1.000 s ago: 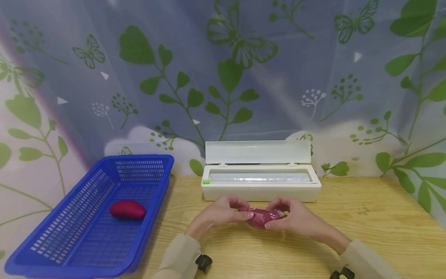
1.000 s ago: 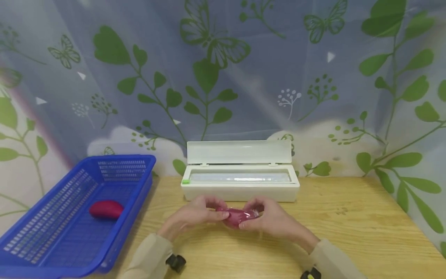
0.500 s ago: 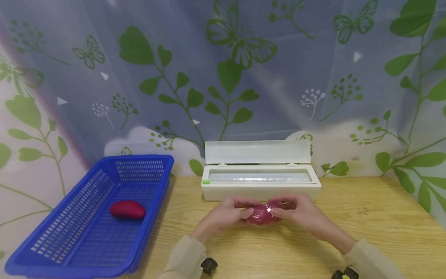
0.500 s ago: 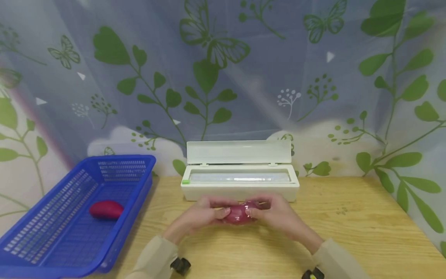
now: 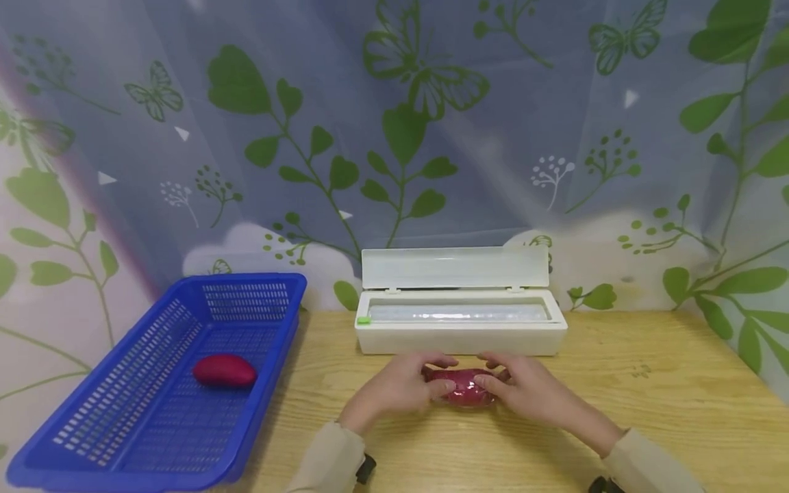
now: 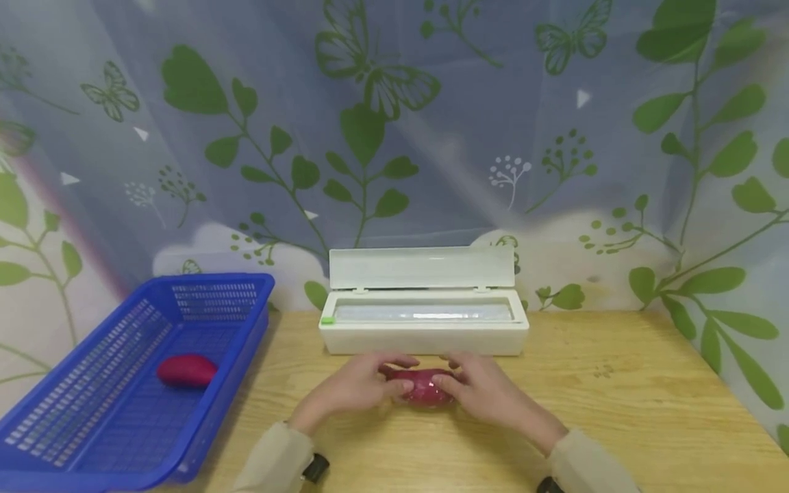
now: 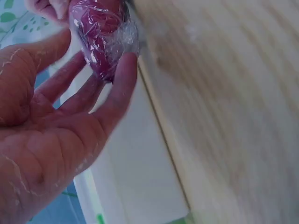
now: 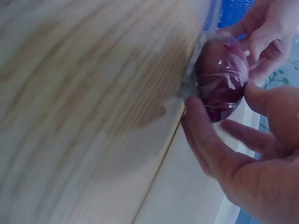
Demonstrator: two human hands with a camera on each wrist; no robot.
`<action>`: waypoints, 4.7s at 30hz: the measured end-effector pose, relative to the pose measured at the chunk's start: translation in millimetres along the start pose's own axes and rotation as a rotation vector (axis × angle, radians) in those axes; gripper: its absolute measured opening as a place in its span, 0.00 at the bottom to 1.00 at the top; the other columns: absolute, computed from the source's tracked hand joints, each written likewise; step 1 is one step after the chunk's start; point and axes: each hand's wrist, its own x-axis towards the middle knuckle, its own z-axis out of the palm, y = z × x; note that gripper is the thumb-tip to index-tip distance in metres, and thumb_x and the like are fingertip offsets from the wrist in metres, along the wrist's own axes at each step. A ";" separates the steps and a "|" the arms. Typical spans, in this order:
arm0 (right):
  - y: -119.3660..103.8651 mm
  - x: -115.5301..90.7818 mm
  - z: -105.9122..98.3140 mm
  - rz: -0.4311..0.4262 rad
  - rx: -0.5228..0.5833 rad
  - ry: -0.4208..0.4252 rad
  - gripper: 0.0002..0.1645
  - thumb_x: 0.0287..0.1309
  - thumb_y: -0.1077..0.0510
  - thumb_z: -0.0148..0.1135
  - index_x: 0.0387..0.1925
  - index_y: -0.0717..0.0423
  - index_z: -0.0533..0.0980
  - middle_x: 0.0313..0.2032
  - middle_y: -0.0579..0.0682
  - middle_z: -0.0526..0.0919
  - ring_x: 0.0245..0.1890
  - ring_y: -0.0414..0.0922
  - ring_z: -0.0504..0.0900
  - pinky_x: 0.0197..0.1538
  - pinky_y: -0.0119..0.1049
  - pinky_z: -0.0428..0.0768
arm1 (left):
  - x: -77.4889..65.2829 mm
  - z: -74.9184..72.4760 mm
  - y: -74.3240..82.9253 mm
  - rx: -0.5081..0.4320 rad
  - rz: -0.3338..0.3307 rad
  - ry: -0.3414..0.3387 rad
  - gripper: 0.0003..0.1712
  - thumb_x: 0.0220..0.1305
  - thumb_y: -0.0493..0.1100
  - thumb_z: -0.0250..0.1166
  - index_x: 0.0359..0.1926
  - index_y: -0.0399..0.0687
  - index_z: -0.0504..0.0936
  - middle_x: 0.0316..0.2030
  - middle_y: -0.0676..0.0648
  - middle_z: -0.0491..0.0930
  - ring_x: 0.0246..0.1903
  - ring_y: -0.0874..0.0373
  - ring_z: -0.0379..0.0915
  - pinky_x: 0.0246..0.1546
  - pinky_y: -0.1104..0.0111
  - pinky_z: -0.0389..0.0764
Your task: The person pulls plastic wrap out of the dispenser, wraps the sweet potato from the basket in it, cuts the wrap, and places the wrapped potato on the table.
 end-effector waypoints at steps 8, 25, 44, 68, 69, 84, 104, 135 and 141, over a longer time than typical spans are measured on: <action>-0.8 3.6 -5.7 -0.132 -0.123 -0.065 0.23 0.59 0.51 0.73 0.52 0.59 0.83 0.45 0.50 0.89 0.41 0.41 0.86 0.42 0.32 0.86 | 1.5 -0.1 -1.1 0.140 0.017 0.027 0.26 0.56 0.36 0.77 0.57 0.49 0.85 0.52 0.49 0.86 0.49 0.60 0.80 0.53 0.68 0.82; 3.2 12.7 2.5 -0.097 -0.177 -0.059 0.27 0.43 0.66 0.79 0.47 0.59 0.78 0.41 0.53 0.88 0.40 0.43 0.86 0.44 0.38 0.87 | 6.0 7.5 8.5 0.474 0.040 0.161 0.20 0.46 0.38 0.82 0.42 0.46 0.87 0.39 0.50 0.88 0.41 0.59 0.81 0.49 0.68 0.83; 1.9 11.8 -0.8 -0.124 -0.106 -0.068 0.23 0.54 0.50 0.78 0.44 0.60 0.81 0.40 0.51 0.88 0.37 0.37 0.85 0.38 0.26 0.83 | 10.5 6.8 14.4 0.542 0.019 0.155 0.22 0.38 0.34 0.84 0.34 0.45 0.81 0.30 0.51 0.83 0.30 0.62 0.76 0.37 0.73 0.81; 5.1 -7.0 -15.7 -0.227 -0.197 -0.045 0.26 0.56 0.50 0.76 0.57 0.48 0.81 0.46 0.41 0.87 0.38 0.31 0.78 0.39 0.27 0.81 | -11.7 -21.5 7.6 0.538 0.177 0.232 0.19 0.66 0.45 0.70 0.57 0.51 0.83 0.52 0.49 0.85 0.52 0.53 0.83 0.53 0.60 0.84; 6.6 -10.9 -19.9 -0.227 -0.190 -0.025 0.26 0.56 0.50 0.76 0.56 0.48 0.81 0.45 0.41 0.87 0.38 0.31 0.77 0.37 0.27 0.81 | -12.9 -24.9 6.7 0.575 0.213 0.305 0.18 0.67 0.45 0.70 0.56 0.51 0.84 0.52 0.49 0.85 0.51 0.52 0.83 0.52 0.58 0.85; 51.3 -67.0 -82.9 -0.177 -0.297 0.362 0.33 0.40 0.60 0.85 0.52 0.53 0.82 0.44 0.52 0.87 0.35 0.25 0.78 0.26 0.24 0.81 | -18.4 -38.3 -28.0 0.756 0.220 0.524 0.18 0.65 0.46 0.72 0.55 0.55 0.85 0.56 0.46 0.82 0.56 0.43 0.77 0.48 0.46 0.79; 112.0 -98.8 -129.5 0.168 -0.483 0.478 0.34 0.45 0.49 0.82 0.49 0.66 0.81 0.41 0.74 0.85 0.24 0.54 0.88 0.21 0.28 0.71 | -18.8 -36.0 -30.9 0.767 0.213 0.513 0.19 0.65 0.44 0.71 0.56 0.57 0.84 0.54 0.48 0.83 0.51 0.46 0.78 0.48 0.48 0.81; 165.0 -104.9 -153.1 0.484 -0.555 0.219 0.53 0.60 0.29 0.65 0.48 0.82 0.69 0.24 0.60 0.83 0.21 0.50 0.80 0.25 0.44 0.74 | -19.8 -34.2 -33.5 0.788 0.207 0.529 0.19 0.66 0.45 0.70 0.57 0.58 0.84 0.55 0.49 0.83 0.54 0.46 0.78 0.49 0.48 0.80; 157.5 -108.0 -151.0 0.432 -0.578 0.335 0.58 0.61 0.30 0.63 0.52 0.88 0.66 0.30 0.77 0.80 0.25 0.66 0.81 0.26 0.53 0.80 | -19.0 -34.0 -33.9 0.791 0.200 0.529 0.19 0.66 0.46 0.71 0.57 0.58 0.84 0.55 0.49 0.83 0.54 0.46 0.78 0.50 0.48 0.80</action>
